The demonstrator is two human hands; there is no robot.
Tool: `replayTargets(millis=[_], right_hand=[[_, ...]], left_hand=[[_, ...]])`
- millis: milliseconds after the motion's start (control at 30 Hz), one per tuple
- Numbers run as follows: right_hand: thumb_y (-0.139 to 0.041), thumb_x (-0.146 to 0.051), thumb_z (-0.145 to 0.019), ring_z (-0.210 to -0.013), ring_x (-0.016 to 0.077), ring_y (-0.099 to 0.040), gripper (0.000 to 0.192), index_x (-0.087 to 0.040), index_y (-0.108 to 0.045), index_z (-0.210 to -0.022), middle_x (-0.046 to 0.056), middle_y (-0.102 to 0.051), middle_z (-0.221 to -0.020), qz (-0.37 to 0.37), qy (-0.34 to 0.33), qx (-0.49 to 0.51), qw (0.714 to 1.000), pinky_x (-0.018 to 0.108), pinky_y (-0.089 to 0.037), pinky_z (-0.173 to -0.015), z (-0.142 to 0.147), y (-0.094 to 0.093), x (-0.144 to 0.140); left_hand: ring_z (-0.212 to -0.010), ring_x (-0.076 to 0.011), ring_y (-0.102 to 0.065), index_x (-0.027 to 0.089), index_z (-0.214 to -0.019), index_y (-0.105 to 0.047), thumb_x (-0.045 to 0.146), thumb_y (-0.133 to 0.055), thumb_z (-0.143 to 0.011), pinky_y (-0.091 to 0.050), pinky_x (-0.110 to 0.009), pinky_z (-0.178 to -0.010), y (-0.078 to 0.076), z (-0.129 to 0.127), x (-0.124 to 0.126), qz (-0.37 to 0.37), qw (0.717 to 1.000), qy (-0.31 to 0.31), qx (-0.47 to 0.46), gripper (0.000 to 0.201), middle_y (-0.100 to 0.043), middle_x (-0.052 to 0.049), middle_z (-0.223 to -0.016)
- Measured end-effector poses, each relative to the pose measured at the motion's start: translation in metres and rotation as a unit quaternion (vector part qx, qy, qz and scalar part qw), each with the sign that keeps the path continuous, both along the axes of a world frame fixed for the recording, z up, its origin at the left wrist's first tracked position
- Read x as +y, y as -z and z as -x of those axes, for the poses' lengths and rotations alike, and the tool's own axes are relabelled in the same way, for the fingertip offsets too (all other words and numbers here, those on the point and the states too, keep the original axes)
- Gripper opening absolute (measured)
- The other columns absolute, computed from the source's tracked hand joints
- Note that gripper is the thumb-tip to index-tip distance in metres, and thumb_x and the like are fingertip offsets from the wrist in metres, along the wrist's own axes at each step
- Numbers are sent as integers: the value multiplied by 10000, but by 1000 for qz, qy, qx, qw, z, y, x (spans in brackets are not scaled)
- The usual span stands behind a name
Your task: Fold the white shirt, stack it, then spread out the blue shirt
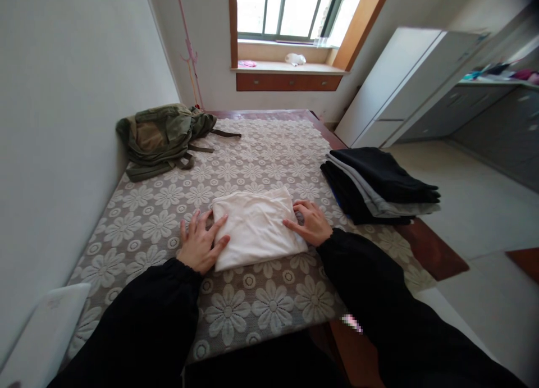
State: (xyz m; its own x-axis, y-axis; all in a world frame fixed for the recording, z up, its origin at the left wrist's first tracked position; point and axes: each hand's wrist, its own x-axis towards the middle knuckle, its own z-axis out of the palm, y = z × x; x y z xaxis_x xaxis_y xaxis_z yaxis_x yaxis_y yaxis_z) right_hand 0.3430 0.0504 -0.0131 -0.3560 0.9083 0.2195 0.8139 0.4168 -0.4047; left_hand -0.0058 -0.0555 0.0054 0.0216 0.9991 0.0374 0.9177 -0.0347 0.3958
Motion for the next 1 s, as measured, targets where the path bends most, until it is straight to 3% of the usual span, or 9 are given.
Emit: replayTargets(millis=[200,333,433,533,600,700,800,900,1000], right_hand=[[-759,-531,-829,-1215,364,-615,356,-224,-696,-997,143,-713,-1276,22,0,63,998,538,-496,-1039,7,2,1],[-753,-483,-805,-889,258,-658,318,-229,-645,-962,67,-721,-946,95,1,141,985,425,-535,-839,12,-2,0],[-756,-457,-803,-718,200,-623,328,-233,-616,-997,17,-686,-824,169,3,242,955,358,-522,-697,15,-3,-4],[-803,-435,-781,-805,200,-681,369,-247,-578,-1006,23,-724,-940,234,-19,357,904,347,-556,-745,17,-4,-5],[-857,-428,-745,-873,202,-708,458,-259,-556,-1045,30,-739,-1074,283,-23,419,862,352,-579,-790,16,-6,-4],[-929,-385,-684,-957,215,-731,637,-285,-532,-1171,41,-744,-1217,345,-13,478,808,374,-599,-861,14,-8,-2],[-956,-340,-664,-1035,248,-744,820,-309,-484,-1333,56,-763,-1245,384,-10,499,777,413,-607,-921,13,-9,-1],[-965,-327,-665,-1107,279,-743,935,-310,-437,-1436,77,-759,-1291,391,-22,497,774,452,-611,-968,13,-8,-1],[-964,-337,-680,-1157,294,-736,978,-300,-415,-1488,88,-756,-1303,391,-30,489,779,466,-609,-1002,13,-7,-2]], left_hand=[[-1663,-462,-138,299,-1529,-615,503,-518,-999,-97,-771,-1287,-1,1,3,38,996,29,-69,576,-359,-135,-1756],[-1659,-427,-200,213,-1419,-705,568,-625,-925,-155,-668,-1329,-9,4,6,63,966,26,-249,614,-415,-167,-1724],[-1618,-392,-332,190,-1390,-717,581,-752,-844,-239,-561,-1336,-16,1,6,79,894,-6,-441,672,-468,-170,-1692],[-1531,-372,-475,198,-1375,-721,517,-867,-757,-380,-494,-1272,-22,-3,5,108,800,-85,-584,710,-553,-157,-1627],[-1453,-354,-554,203,-1369,-722,473,-913,-709,-482,-449,-1176,-25,-2,6,125,767,-122,-617,738,-631,-151,-1542],[-1317,-314,-644,211,-1371,-721,480,-913,-712,-577,-368,-975,-28,2,7,151,769,-122,-609,737,-715,-141,-1398],[-1192,-295,-696,200,-1375,-718,544,-891,-727,-596,-339,-863,-27,3,9,157,807,-100,-561,753,-753,-137,-1303],[-1106,-302,-726,172,-1416,-682,595,-886,-705,-614,-379,-881,-23,0,9,133,842,-95,-515,852,-783,-130,-1213],[-1106,-322,-745,141,-1493,-599,610,-865,-720,-627,-430,-938,-19,-4,8,126,847,-91,-508,943,-790,-147,-1185]])
